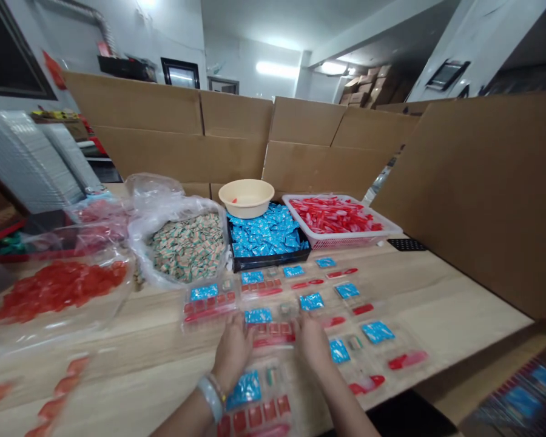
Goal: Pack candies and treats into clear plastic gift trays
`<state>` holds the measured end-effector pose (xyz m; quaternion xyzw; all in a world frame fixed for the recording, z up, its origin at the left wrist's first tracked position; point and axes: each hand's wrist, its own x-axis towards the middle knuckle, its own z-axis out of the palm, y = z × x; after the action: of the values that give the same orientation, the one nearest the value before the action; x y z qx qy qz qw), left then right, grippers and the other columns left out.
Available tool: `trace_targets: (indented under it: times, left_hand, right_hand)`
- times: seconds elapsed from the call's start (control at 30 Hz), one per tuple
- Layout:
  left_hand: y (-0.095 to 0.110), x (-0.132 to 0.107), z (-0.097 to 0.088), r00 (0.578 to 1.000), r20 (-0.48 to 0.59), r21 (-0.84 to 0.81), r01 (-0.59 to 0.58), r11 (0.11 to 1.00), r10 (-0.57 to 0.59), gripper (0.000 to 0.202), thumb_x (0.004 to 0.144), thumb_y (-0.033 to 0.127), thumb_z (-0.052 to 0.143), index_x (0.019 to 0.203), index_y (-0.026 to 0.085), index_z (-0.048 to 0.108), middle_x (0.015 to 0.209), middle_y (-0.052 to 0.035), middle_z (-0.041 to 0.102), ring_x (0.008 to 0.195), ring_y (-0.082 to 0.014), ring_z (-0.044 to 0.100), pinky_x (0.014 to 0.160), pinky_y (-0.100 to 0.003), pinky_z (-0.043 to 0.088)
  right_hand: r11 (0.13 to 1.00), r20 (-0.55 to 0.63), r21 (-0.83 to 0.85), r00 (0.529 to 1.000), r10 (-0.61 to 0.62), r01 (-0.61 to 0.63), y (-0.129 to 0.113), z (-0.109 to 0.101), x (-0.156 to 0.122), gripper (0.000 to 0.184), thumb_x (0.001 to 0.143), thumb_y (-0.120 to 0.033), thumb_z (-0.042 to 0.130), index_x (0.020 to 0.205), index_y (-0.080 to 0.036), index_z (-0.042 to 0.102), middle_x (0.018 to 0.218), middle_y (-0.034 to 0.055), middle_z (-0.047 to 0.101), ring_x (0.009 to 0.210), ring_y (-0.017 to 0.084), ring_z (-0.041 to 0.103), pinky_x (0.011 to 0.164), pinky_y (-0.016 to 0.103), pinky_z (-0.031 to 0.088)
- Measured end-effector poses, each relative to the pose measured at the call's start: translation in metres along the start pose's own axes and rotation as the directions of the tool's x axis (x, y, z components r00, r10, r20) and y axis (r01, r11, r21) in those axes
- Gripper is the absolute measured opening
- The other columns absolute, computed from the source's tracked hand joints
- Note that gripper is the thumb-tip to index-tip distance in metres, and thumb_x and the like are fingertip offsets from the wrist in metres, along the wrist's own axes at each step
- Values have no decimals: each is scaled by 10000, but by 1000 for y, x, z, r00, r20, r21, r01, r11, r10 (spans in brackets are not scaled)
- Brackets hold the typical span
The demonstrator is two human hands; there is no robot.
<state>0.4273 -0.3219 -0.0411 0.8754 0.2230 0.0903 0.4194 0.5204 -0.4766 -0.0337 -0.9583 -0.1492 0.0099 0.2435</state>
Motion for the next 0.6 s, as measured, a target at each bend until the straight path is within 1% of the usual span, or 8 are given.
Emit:
trace_targets:
  times: [0.03,0.1,0.2,0.27,0.37,0.47,0.53,0.6]
  left_hand:
    - [-2,-1,-2,1000,4,19,25,1000,-25,242,734,249,427,914,116,516,952,-101,530,941,-218,486,874,-356,346]
    - [-5,-2,-2,994,22,-34,104,994,-103,194,711,227,450,846,119,536,924,-98,540,924,-222,489,873,-361,339]
    - [-7,-1,7,982,34,-190,188,964,-184,162,684,206,469,790,122,556,822,-73,580,837,-210,528,810,-342,381]
    - [-5,1,12,975,55,-255,221,941,-214,194,696,249,464,790,115,568,753,-57,600,762,-197,556,723,-312,422]
    - [6,-2,9,967,107,-352,252,901,-229,267,699,317,463,803,103,585,699,-46,613,710,-183,578,643,-274,443]
    - [17,-20,-10,964,167,-411,257,874,-205,318,690,344,469,851,99,589,716,-53,615,690,-178,578,624,-274,453]
    - [13,-42,-25,971,168,-350,220,911,-170,328,681,364,487,860,112,598,758,-66,609,704,-190,568,645,-300,458]
    - [-7,-69,-34,982,143,-195,150,969,-124,331,683,378,504,883,136,608,833,-84,602,775,-216,559,717,-341,455]
  right_hand:
    - [998,21,-68,1000,7,-6,-4,1,2,245,775,-199,421,915,-96,594,921,168,608,798,232,592,669,304,424]
    - [990,51,-140,999,13,-5,-10,6,3,242,786,-194,417,908,-87,596,911,184,610,783,245,600,649,318,426]
    - [990,72,-143,997,0,10,-12,18,3,260,797,-158,379,905,-60,595,864,199,618,776,263,600,640,343,429]
    - [992,81,-124,996,-21,31,-9,23,3,290,811,-160,349,960,-56,576,876,188,620,823,259,589,674,346,431]
    - [997,2,36,998,-66,66,-2,17,1,357,822,-215,336,1090,-52,508,1026,177,579,970,234,530,793,336,410]
    - [951,-124,295,990,-61,95,6,-1,-13,451,803,-341,371,1150,-69,465,1066,154,554,974,227,519,809,343,416]
    - [919,-123,384,991,-48,92,13,-7,-33,488,771,-407,412,1154,-110,471,1037,125,565,930,223,539,771,334,443]
    - [914,-48,398,997,-65,79,20,-1,-60,477,740,-417,456,1125,-141,507,1013,110,579,921,223,549,760,315,453]
